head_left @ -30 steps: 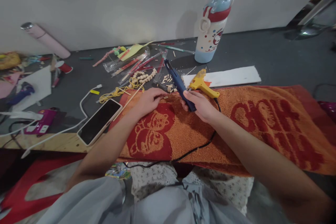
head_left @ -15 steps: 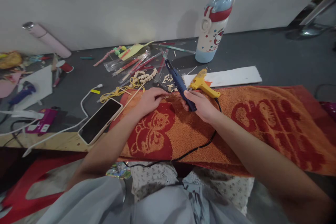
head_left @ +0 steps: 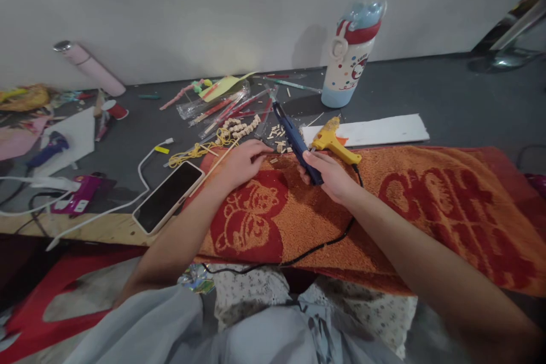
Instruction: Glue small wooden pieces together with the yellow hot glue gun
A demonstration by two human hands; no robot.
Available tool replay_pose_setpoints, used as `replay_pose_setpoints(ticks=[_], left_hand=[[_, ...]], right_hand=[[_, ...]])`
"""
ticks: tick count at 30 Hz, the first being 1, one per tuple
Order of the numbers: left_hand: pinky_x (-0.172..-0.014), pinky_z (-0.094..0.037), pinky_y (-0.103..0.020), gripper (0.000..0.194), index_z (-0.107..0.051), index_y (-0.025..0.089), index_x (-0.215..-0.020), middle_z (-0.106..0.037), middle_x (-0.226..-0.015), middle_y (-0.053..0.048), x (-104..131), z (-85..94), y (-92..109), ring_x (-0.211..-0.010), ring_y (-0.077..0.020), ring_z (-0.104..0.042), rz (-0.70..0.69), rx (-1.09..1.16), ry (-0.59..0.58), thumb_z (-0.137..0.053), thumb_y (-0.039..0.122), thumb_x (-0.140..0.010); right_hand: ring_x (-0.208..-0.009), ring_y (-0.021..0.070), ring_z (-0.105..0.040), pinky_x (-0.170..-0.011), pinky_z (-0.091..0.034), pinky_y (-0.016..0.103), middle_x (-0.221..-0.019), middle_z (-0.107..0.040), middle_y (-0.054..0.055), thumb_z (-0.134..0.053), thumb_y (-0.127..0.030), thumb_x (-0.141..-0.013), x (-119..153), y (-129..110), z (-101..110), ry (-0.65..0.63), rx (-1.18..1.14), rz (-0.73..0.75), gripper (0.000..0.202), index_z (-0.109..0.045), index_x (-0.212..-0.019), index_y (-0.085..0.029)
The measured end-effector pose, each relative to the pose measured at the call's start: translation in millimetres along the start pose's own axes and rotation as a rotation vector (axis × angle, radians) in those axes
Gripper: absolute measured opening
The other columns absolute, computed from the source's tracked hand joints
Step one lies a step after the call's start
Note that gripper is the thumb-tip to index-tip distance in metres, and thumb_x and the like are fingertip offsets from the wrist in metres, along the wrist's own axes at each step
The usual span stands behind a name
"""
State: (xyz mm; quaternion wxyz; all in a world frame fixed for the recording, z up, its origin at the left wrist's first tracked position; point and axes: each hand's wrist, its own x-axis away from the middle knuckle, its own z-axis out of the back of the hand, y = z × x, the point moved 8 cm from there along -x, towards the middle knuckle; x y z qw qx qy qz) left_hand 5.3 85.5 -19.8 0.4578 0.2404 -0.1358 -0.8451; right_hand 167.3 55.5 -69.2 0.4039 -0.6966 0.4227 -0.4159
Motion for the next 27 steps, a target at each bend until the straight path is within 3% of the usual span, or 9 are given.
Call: replay_pose_setpoints(ticks=[5, 9, 15, 20, 24, 27], left_hand=[[-0.087, -0.048, -0.033, 0.03, -0.073, 0.018, -0.098, -0.072, -0.1, -0.008, 5.4, 41.2, -33.9, -0.095, -0.0207, -0.064, 0.312, -0.237, 0.15, -0.046, 0.015, -0.084], [-0.085, -0.047, -0.035, 0.032, -0.072, 0.018, -0.1, -0.07, -0.105, -0.01, 14.7, 59.0, -63.0, -0.098, -0.0253, -0.064, 0.521, -0.406, 0.155, -0.044, 0.022, -0.086], [-0.093, -0.045, -0.04, 0.035, -0.07, 0.018, -0.105, -0.069, -0.112, -0.013, 23.7, 79.0, -83.6, -0.106, -0.0288, -0.062, 0.615, -0.513, 0.193, -0.04, 0.023, -0.089], [-0.093, -0.046, -0.046, 0.037, -0.069, 0.018, -0.11, -0.068, -0.114, -0.016, 36.1, 109.9, -92.6, -0.109, -0.0326, -0.061, 0.696, -0.6, 0.259, -0.039, 0.021, -0.089], [-0.089, -0.048, -0.047, 0.03, -0.07, 0.022, -0.105, -0.071, -0.108, -0.013, 41.9, 117.4, -101.3, -0.104, -0.0328, -0.064, 0.749, -0.619, 0.157, -0.046, 0.025, -0.087], [-0.087, -0.049, -0.049, 0.032, -0.072, 0.018, -0.096, -0.072, -0.101, -0.017, 43.8, 113.6, -104.2, -0.101, -0.0357, -0.065, 0.812, -0.649, 0.084, -0.045, 0.033, -0.088]], right_hand=[[-0.054, 0.0099, -0.044, -0.051, -0.032, 0.027, -0.062, -0.052, -0.002, -0.074, -0.062, -0.066, 0.8, 0.1, 0.1, -0.002, 0.002, -0.007, 0.047, -0.056, -0.076, -0.019], [-0.052, 0.009, -0.045, -0.05, -0.033, 0.026, -0.062, -0.053, -0.003, -0.077, -0.064, -0.059, 0.7, 1.7, 2.3, 0.026, -0.014, -0.029, 0.052, -0.056, -0.074, -0.019], [-0.05, 0.0089, -0.046, -0.049, -0.033, 0.025, -0.061, -0.054, -0.003, -0.08, -0.068, -0.052, 2.0, 2.1, 2.7, 0.045, -0.018, -0.037, 0.058, -0.056, -0.073, -0.019], [-0.053, 0.0105, -0.045, -0.048, -0.033, 0.026, -0.062, -0.054, -0.002, -0.078, -0.065, -0.058, 2.0, 2.7, 2.6, 0.034, 0.002, -0.023, 0.053, -0.057, -0.074, -0.02], [-0.053, 0.011, -0.045, -0.049, -0.034, 0.027, -0.062, -0.054, -0.001, -0.078, -0.066, -0.057, 1.8, 3.0, 3.8, 0.045, 0.013, -0.022, 0.053, -0.057, -0.074, -0.02], [-0.054, 0.011, -0.045, -0.049, -0.034, 0.027, -0.063, -0.054, -0.001, -0.078, -0.066, -0.058, 1.7, 3.6, 3.6, 0.041, 0.014, -0.028, 0.053, -0.056, -0.074, -0.02]])
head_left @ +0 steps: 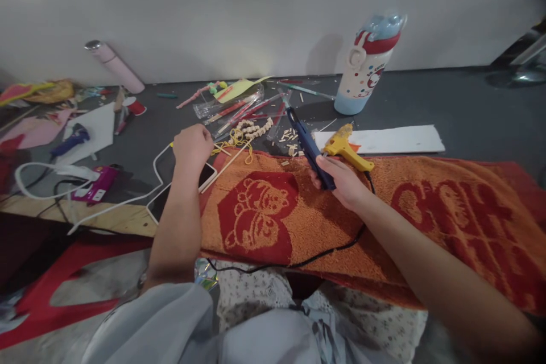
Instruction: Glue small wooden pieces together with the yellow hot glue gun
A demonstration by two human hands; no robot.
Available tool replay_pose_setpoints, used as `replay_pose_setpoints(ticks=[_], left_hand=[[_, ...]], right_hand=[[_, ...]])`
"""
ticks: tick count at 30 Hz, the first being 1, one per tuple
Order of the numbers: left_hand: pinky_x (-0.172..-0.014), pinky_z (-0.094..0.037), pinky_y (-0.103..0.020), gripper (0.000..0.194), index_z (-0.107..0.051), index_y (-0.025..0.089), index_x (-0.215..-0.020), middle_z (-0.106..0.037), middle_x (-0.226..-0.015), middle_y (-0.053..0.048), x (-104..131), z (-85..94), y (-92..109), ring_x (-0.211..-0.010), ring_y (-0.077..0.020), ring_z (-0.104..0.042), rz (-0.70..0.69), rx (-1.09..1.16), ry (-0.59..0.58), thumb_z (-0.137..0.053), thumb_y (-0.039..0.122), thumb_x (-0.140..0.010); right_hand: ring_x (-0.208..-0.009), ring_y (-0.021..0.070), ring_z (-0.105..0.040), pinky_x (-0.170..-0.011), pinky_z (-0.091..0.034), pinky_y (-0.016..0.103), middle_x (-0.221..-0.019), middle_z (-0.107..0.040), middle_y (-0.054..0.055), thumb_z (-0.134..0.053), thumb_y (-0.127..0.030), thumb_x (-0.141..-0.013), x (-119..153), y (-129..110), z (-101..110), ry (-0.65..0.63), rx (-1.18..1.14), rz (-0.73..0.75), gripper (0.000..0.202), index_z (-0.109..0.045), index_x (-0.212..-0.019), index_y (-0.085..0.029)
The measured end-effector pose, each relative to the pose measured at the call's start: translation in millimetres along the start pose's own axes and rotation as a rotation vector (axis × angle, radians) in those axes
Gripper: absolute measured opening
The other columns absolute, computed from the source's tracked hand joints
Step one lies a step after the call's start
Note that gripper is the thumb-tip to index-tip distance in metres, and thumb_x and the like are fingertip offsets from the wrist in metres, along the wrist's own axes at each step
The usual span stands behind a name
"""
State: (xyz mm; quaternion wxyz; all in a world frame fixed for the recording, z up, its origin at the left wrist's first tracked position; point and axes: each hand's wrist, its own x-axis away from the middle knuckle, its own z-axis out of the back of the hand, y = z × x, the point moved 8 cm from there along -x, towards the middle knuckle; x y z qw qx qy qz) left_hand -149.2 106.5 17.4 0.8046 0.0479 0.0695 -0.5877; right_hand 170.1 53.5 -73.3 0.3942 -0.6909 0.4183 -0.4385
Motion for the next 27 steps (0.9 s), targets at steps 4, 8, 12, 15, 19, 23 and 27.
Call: replay_pose_setpoints(ticks=[4, 8, 12, 15, 19, 23, 27], left_hand=[[-0.085, -0.05, -0.05, 0.046, -0.072, 0.012, -0.089, -0.071, -0.096, -0.024, 6.1, -14.8, 12.4, -0.099, -0.0405, -0.066, -0.015, -0.068, -0.124, -0.04, 0.045, -0.09], [-0.084, -0.052, -0.048, 0.049, -0.072, 0.009, -0.094, -0.071, -0.103, -0.027, 12.9, -31.8, 20.7, -0.101, -0.0413, -0.067, -0.014, -0.105, -0.24, -0.044, 0.048, -0.087], [-0.083, -0.053, -0.048, 0.047, -0.072, 0.008, -0.101, -0.07, -0.11, -0.028, 13.7, -39.9, 21.8, -0.102, -0.042, -0.066, 0.0, -0.097, -0.282, -0.047, 0.044, -0.085], [-0.081, -0.053, -0.047, 0.043, -0.072, 0.008, -0.101, -0.07, -0.108, -0.028, 12.4, -41.2, 21.0, -0.1, -0.0412, -0.068, 0.009, -0.097, -0.279, -0.049, 0.04, -0.084], [-0.081, -0.053, -0.047, 0.043, -0.072, 0.011, -0.1, -0.071, -0.108, -0.027, 11.3, -40.3, 21.2, -0.099, -0.04, -0.068, 0.003, -0.108, -0.257, -0.048, 0.042, -0.084], [-0.081, -0.053, -0.045, 0.036, -0.073, 0.012, -0.094, -0.072, -0.105, -0.025, 11.6, -40.3, 21.1, -0.099, -0.0395, -0.068, 0.0, -0.094, -0.291, -0.05, 0.036, -0.082], [-0.083, -0.051, -0.045, 0.034, -0.071, 0.011, -0.094, -0.071, -0.105, -0.025, 11.2, -30.1, 20.0, -0.1, -0.0399, -0.067, 0.041, -0.051, -0.235, -0.046, 0.032, -0.084]], right_hand=[[-0.052, 0.0108, -0.045, -0.048, -0.034, 0.027, -0.063, -0.054, -0.001, -0.076, -0.065, -0.06, -0.3, 1.0, -0.1, -0.001, 0.015, -0.001, 0.051, -0.057, -0.075, -0.02], [-0.052, 0.0104, -0.045, -0.048, -0.034, 0.027, -0.062, -0.054, -0.002, -0.077, -0.066, -0.057, -0.1, 1.0, -0.2, 0.009, 0.011, 0.001, 0.054, -0.057, -0.075, -0.019], [-0.052, 0.0101, -0.045, -0.049, -0.034, 0.026, -0.061, -0.054, -0.002, -0.077, -0.067, -0.055, 0.5, -0.1, -1.4, 0.004, 0.018, 0.005, 0.055, -0.057, -0.075, -0.019], [-0.051, 0.01, -0.045, -0.048, -0.034, 0.026, -0.061, -0.053, -0.002, -0.076, -0.067, -0.057, 0.4, -1.0, -1.6, -0.001, 0.027, 0.015, 0.054, -0.056, -0.074, -0.019], [-0.05, 0.0098, -0.044, -0.048, -0.034, 0.026, -0.059, -0.053, -0.003, -0.074, -0.066, -0.059, -0.1, -1.3, -2.0, -0.011, 0.035, 0.021, 0.052, -0.054, -0.072, -0.02], [-0.051, 0.01, -0.044, -0.048, -0.033, 0.026, -0.06, -0.053, -0.003, -0.075, -0.066, -0.06, -0.5, -1.0, -2.7, -0.02, 0.031, 0.018, 0.051, -0.055, -0.072, -0.02], [-0.051, 0.0098, -0.045, -0.048, -0.034, 0.026, -0.06, -0.053, -0.003, -0.075, -0.064, -0.061, -1.0, -0.3, -2.0, -0.017, 0.018, 0.021, 0.051, -0.057, -0.074, -0.019]])
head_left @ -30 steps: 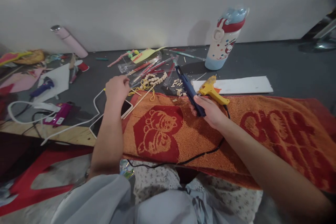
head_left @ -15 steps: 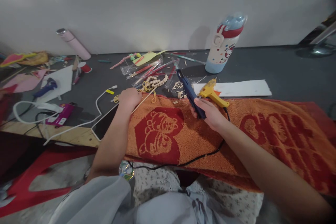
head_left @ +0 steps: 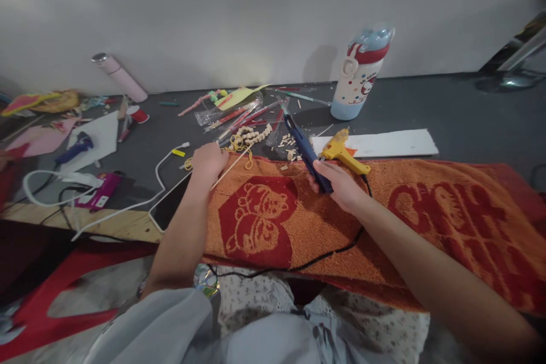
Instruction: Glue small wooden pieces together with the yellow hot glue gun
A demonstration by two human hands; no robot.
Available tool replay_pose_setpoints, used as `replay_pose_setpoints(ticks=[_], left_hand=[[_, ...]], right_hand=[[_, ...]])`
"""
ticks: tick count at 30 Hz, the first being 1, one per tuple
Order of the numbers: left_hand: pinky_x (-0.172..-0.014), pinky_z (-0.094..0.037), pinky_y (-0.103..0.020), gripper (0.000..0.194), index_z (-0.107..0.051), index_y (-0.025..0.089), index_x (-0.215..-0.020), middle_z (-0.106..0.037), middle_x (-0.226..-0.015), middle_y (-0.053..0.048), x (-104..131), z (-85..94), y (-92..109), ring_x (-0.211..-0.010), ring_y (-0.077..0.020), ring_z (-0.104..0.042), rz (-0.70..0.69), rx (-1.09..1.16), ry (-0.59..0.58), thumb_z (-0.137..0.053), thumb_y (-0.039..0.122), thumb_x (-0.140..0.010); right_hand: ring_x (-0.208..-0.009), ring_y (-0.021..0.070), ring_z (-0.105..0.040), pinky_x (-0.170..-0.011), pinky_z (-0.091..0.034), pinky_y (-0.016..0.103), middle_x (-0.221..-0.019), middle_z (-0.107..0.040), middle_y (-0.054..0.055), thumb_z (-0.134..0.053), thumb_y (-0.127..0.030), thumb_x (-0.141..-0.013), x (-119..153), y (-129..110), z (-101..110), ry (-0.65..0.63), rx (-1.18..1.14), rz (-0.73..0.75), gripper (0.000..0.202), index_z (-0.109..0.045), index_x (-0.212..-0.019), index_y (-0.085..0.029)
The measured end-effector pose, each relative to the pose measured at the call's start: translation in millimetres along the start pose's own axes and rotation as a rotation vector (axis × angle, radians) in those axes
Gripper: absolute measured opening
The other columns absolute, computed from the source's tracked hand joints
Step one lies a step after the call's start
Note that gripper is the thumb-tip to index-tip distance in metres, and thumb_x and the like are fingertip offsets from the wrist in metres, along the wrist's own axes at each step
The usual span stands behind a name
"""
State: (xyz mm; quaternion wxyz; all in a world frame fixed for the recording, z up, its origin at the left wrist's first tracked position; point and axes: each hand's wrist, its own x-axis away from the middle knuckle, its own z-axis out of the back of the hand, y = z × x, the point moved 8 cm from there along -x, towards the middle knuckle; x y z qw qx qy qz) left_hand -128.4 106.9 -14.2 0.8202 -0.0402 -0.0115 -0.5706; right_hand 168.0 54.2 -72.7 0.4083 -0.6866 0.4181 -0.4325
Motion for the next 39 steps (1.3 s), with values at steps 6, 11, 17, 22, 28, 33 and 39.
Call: replay_pose_setpoints(ticks=[6, 11, 17, 22, 28, 33, 39], left_hand=[[-0.085, -0.047, -0.044, 0.035, -0.063, 0.013, -0.102, -0.07, -0.101, -0.022, 7.0, 14.8, 13.6, -0.099, -0.0358, -0.066, -0.047, 0.098, 0.176, -0.034, 0.029, -0.091], [-0.081, -0.045, -0.035, 0.028, -0.059, 0.019, -0.096, -0.07, -0.094, -0.013, -8.2, 20.3, 31.3, -0.092, -0.0262, -0.065, -0.15, 0.267, 0.266, -0.032, 0.027, -0.094], [-0.084, -0.043, -0.031, 0.035, -0.058, 0.018, -0.09, -0.068, -0.098, -0.01, -67.5, 23.4, 70.7, -0.094, -0.0207, -0.06, -0.384, 0.404, 0.203, -0.025, 0.027, -0.096], [-0.079, -0.043, -0.029, 0.034, -0.06, 0.017, -0.089, -0.069, -0.095, -0.01, -105.8, 14.4, 87.3, -0.088, -0.0211, -0.06, -0.471, 0.354, 0.118, -0.032, 0.034, -0.095], [-0.073, -0.041, -0.032, 0.031, -0.059, 0.018, -0.083, -0.067, -0.084, -0.011, -111.8, 5.9, 84.9, -0.078, -0.0236, -0.06, -0.526, 0.251, 0.062, -0.037, 0.038, -0.092], [-0.072, -0.04, -0.031, 0.034, -0.056, 0.019, -0.074, -0.068, -0.085, -0.01, -106.2, 7.9, 84.8, -0.08, -0.0222, -0.061, -0.579, 0.235, 0.037, -0.035, 0.038, -0.093], [-0.069, -0.04, -0.032, 0.033, -0.055, 0.018, -0.085, -0.066, -0.086, -0.012, -95.8, 24.5, 81.1, -0.078, -0.0231, -0.058, -0.516, 0.191, 0.138, -0.033, 0.04, -0.094]], right_hand=[[-0.051, 0.0093, -0.046, -0.048, -0.034, 0.025, -0.06, -0.055, -0.003, -0.076, -0.066, -0.059, -0.4, 1.6, 0.8, -0.003, -0.013, -0.011, 0.052, -0.056, -0.071, -0.019], [-0.048, 0.0088, -0.045, -0.047, -0.033, 0.025, -0.058, -0.054, -0.004, -0.076, -0.068, -0.057, -1.1, 1.4, -0.5, -0.002, -0.032, -0.015, 0.055, -0.059, -0.074, -0.018], [-0.049, 0.0089, -0.046, -0.048, -0.034, 0.025, -0.058, -0.053, -0.004, -0.074, -0.068, -0.058, -1.9, 0.8, -1.5, 0.009, -0.032, -0.032, 0.055, -0.055, -0.073, -0.018], [-0.05, 0.0096, -0.047, -0.049, -0.033, 0.026, -0.059, -0.053, -0.004, -0.073, -0.068, -0.059, -0.1, 0.0, -2.3, 0.014, -0.035, -0.068, 0.054, -0.054, -0.073, -0.019], [-0.053, 0.0099, -0.045, -0.052, -0.032, 0.026, -0.06, -0.051, -0.003, -0.073, -0.07, -0.058, 2.3, -0.9, -4.7, 0.01, -0.023, -0.099, 0.056, -0.054, -0.07, -0.019], [-0.053, 0.01, -0.046, -0.052, -0.032, 0.026, -0.061, -0.052, -0.003, -0.074, -0.068, -0.061, 3.2, 1.3, -3.4, 0.013, -0.042, -0.108, 0.053, -0.054, -0.071, -0.019], [-0.052, 0.0093, -0.046, -0.052, -0.031, 0.025, -0.061, -0.054, -0.003, -0.075, -0.069, -0.057, 4.1, 3.8, -1.4, 0.035, -0.045, -0.141, 0.056, -0.056, -0.073, -0.018]])
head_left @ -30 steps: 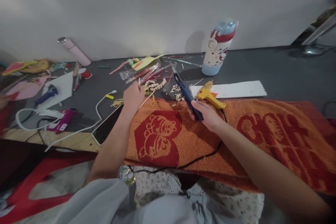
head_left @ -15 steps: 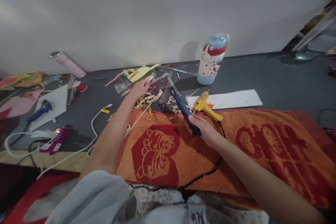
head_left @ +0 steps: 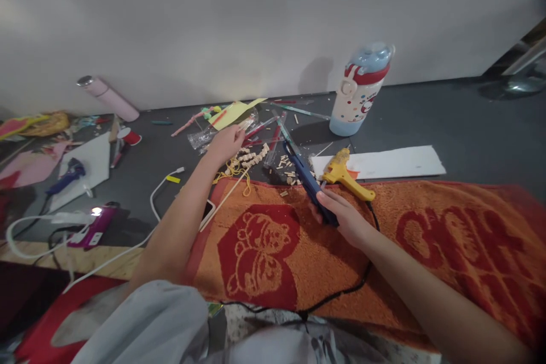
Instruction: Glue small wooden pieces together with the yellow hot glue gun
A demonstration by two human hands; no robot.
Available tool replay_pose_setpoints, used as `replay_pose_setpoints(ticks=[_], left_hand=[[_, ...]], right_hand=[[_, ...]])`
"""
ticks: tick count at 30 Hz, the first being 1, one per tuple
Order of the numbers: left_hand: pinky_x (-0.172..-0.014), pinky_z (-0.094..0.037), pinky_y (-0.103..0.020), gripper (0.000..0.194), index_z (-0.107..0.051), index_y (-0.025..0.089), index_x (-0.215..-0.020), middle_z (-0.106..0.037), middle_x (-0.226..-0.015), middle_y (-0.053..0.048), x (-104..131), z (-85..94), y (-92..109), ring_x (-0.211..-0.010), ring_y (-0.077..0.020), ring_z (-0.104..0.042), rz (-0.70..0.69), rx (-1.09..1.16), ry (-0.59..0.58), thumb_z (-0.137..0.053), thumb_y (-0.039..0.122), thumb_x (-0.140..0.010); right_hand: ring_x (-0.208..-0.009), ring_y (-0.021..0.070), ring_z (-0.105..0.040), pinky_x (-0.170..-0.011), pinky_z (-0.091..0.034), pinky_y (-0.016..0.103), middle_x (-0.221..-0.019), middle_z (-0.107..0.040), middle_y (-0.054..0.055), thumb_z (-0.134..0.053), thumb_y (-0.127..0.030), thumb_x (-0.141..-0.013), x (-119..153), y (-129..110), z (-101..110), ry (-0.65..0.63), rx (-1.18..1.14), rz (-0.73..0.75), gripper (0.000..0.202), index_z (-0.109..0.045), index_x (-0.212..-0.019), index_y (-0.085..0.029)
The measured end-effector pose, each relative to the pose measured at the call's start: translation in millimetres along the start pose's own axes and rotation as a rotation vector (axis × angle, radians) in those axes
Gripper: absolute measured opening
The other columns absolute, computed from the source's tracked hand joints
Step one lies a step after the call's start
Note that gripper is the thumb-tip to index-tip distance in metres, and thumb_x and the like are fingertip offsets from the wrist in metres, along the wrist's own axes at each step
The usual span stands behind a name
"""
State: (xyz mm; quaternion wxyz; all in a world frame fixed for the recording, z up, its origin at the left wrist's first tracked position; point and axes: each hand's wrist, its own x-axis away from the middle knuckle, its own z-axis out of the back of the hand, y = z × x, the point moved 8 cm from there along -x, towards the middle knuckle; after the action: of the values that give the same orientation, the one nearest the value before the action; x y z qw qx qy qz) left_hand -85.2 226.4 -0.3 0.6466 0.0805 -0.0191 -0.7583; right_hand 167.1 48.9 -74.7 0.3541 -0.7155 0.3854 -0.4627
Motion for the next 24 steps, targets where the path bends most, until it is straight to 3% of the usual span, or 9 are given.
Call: replay_pose_setpoints(ticks=[4, 8, 11, 16, 20, 24], left_hand=[[-0.075, -0.044, -0.034, 0.028, -0.055, 0.017, -0.086, -0.063, -0.089, -0.013, 16.1, 14.3, 21.5, -0.083, -0.0224, -0.057, -0.04, -0.047, 0.066, -0.033, 0.034, -0.095], [-0.082, -0.046, -0.037, 0.016, -0.054, 0.016, -0.096, -0.06, -0.102, -0.015, 37.6, 18.0, 46.9, -0.097, -0.0245, -0.057, -0.092, -0.067, 0.089, -0.04, 0.02, -0.09], [-0.086, -0.047, -0.039, 0.017, -0.052, 0.014, -0.101, -0.058, -0.109, -0.016, 54.9, 14.1, 60.8, -0.103, -0.0269, -0.057, -0.083, -0.072, 0.062, -0.043, 0.019, -0.087], [-0.081, -0.047, -0.038, 0.018, -0.051, 0.014, -0.098, -0.061, -0.099, -0.015, 86.0, 1.9, 82.6, -0.093, -0.0262, -0.06, -0.065, -0.052, -0.035, -0.042, 0.029, -0.091], [-0.077, -0.045, -0.036, 0.01, -0.05, 0.017, -0.095, -0.061, -0.095, -0.011, 103.7, -8.6, 93.6, -0.086, -0.0227, -0.059, -0.037, -0.027, -0.071, -0.044, 0.02, -0.087], [-0.075, -0.044, -0.034, 0.011, -0.048, 0.019, -0.091, -0.06, -0.097, -0.01, 106.8, -20.5, 94.6, -0.085, -0.0206, -0.057, -0.05, 0.043, -0.047, -0.045, 0.012, -0.083]], right_hand=[[-0.051, 0.0095, -0.047, -0.052, -0.033, 0.025, -0.061, -0.054, -0.003, -0.076, -0.068, -0.055, -1.5, -0.1, 2.1, 0.021, -0.03, 0.0, 0.057, -0.055, -0.072, -0.019], [-0.051, 0.0099, -0.046, -0.051, -0.032, 0.026, -0.062, -0.055, -0.002, -0.073, -0.066, -0.061, -4.3, -0.9, 3.3, 0.0, -0.034, 0.045, 0.052, -0.055, -0.072, -0.019], [-0.051, 0.0102, -0.046, -0.051, -0.032, 0.027, -0.061, -0.054, -0.002, -0.073, -0.066, -0.063, -5.4, -2.2, 3.4, -0.022, -0.027, 0.08, 0.05, -0.055, -0.072, -0.019], [-0.053, 0.0113, -0.046, -0.05, -0.033, 0.027, -0.063, -0.054, -0.001, -0.075, -0.063, -0.064, -6.4, -4.5, 4.2, -0.03, -0.048, 0.111, 0.048, -0.056, -0.073, -0.02], [-0.057, 0.0126, -0.045, -0.05, -0.033, 0.027, -0.065, -0.053, 0.0, -0.069, -0.057, -0.075, -7.3, -6.3, 4.1, -0.056, -0.055, 0.147, 0.039, -0.058, -0.079, -0.02], [-0.058, 0.0126, -0.044, -0.05, -0.032, 0.027, -0.066, -0.052, 0.001, -0.064, -0.052, -0.081, -6.8, -7.3, 4.1, -0.055, -0.069, 0.152, 0.033, -0.058, -0.077, -0.02]])
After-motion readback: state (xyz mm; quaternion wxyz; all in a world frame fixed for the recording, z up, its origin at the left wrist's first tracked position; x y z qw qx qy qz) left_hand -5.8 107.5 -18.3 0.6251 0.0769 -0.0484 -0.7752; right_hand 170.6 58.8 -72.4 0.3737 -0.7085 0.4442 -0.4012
